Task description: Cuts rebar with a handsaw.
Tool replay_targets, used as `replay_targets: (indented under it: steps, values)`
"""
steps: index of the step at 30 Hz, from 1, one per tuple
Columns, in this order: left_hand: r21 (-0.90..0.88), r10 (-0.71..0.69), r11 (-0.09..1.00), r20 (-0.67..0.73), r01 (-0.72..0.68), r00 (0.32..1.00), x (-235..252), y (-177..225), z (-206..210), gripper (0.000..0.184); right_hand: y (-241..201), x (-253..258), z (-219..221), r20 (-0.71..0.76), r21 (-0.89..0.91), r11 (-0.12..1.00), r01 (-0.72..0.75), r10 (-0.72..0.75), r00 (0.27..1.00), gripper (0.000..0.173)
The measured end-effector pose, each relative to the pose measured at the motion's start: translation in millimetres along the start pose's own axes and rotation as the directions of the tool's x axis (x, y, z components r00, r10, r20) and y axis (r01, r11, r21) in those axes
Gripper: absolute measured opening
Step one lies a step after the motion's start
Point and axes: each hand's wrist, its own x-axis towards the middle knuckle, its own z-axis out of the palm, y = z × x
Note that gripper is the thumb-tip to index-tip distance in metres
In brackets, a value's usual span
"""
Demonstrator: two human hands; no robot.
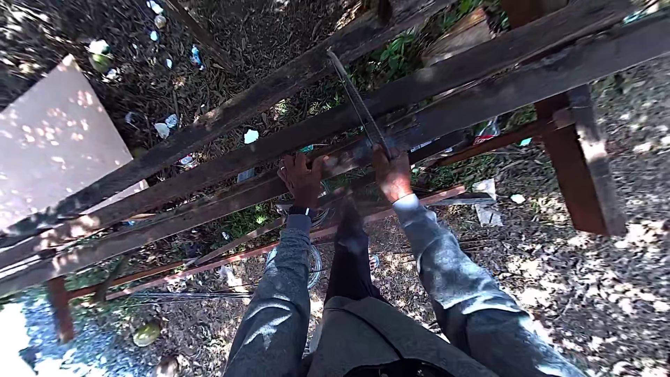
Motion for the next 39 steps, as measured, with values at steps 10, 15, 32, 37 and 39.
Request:
replay_targets:
  steps: [10, 15, 32, 37, 39]
  values:
    - [-0.018, 0.041, 0.999, 0.069, -0.04, 0.997, -11.3, -1.1, -10.4, 0.054, 69.7, -129.1, -54.1, -0.081, 0.137, 0.989, 0.056, -0.046, 0.996, 0.04]
    - [-0.013, 0.002, 1.0, 0.007, -0.002, 1.0, -4.0, 0.1, -0.7, 0.058, 11.9, -23.9, -13.1, 0.016, -0.054, 0.998, -0.018, 0.019, 1.0, 0.055]
    - [-0.017, 0.008, 1.0, 0.006, -0.008, 1.0, -5.1, 0.1, -1.2, 0.057, 20.6, -30.5, -15.9, -0.053, -0.04, 0.997, 0.059, -0.061, 0.997, 0.048]
    - [0.005, 0.018, 1.0, -0.016, -0.018, 1.0, -1.8, 2.2, -2.0, 0.059, -0.8, 25.5, 12.5, -0.075, 0.015, 0.992, 0.125, -0.123, 0.99, 0.051]
    - [0.013, 0.013, 1.0, -0.009, -0.012, 1.0, -3.2, 2.2, -3.8, 0.059, 0.9, 20.9, 11.0, -0.058, 0.017, 0.995, 0.098, -0.096, 0.994, 0.05]
